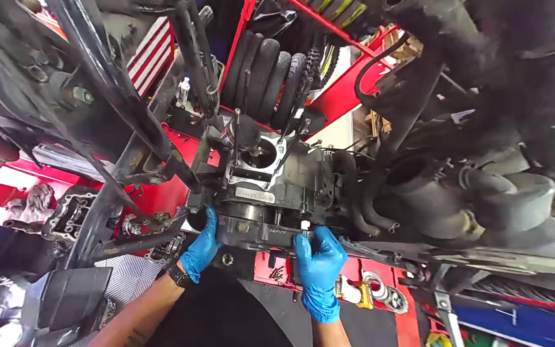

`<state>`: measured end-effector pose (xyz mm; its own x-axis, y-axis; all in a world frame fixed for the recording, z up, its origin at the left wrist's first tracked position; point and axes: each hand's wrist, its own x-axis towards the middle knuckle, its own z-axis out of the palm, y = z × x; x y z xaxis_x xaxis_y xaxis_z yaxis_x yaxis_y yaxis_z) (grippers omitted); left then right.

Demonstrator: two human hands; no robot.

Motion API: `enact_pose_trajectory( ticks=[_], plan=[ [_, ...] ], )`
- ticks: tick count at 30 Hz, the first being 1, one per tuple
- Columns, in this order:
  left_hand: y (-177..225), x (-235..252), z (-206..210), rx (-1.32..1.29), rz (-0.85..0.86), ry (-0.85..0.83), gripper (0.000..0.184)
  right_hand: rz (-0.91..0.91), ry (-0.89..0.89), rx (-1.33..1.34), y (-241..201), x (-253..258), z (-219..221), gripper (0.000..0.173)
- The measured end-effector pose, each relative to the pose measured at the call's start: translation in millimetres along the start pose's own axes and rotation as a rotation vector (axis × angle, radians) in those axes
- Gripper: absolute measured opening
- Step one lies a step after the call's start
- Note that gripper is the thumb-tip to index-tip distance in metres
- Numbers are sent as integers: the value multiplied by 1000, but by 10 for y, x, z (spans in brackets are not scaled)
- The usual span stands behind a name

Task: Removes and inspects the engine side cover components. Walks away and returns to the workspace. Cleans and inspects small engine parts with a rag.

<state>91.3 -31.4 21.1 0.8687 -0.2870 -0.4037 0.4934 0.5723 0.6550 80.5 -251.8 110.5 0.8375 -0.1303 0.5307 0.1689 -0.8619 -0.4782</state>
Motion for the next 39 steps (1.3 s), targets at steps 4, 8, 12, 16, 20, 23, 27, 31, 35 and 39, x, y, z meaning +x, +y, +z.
enact_pose_trajectory(
  ticks=[4, 8, 12, 16, 20, 23, 27, 31, 35, 39],
  plan=[
    [-148, -45, -55, -46, 124, -65, 83, -20, -16, 23, 39, -48, -30, 59],
    [-168, -58, -72, -52, 149, -90, 84, -31, -24, 24, 58, -63, -48, 58],
    [-177, -121, -36, -60, 110, -80, 87, -19, -60, 28, 85, -34, -122, 60],
    [-192, -138, -19, -57, 85, -64, 81, -18, -110, 39, 119, -15, -170, 57],
    [-185, -135, -57, -86, 82, -96, 83, 18, -127, 63, 101, -34, -179, 57],
    [-194, -124, -70, -111, 68, -96, 81, 39, -124, 1, 45, -63, -194, 57],
    [-189, -121, -45, -103, 76, -80, 82, 52, -116, -21, 34, -77, -206, 59],
    [-155, -150, -12, -37, 72, -19, 78, 58, -115, -32, 33, -3, -195, 61],
    [-107, -201, 8, 12, -8, 28, 74, 61, -103, -54, 8, 71, -171, 60],
    [-83, -133, -8, 23, 62, 18, 71, 81, -110, -8, 36, 23, -160, 58]
  ],
)
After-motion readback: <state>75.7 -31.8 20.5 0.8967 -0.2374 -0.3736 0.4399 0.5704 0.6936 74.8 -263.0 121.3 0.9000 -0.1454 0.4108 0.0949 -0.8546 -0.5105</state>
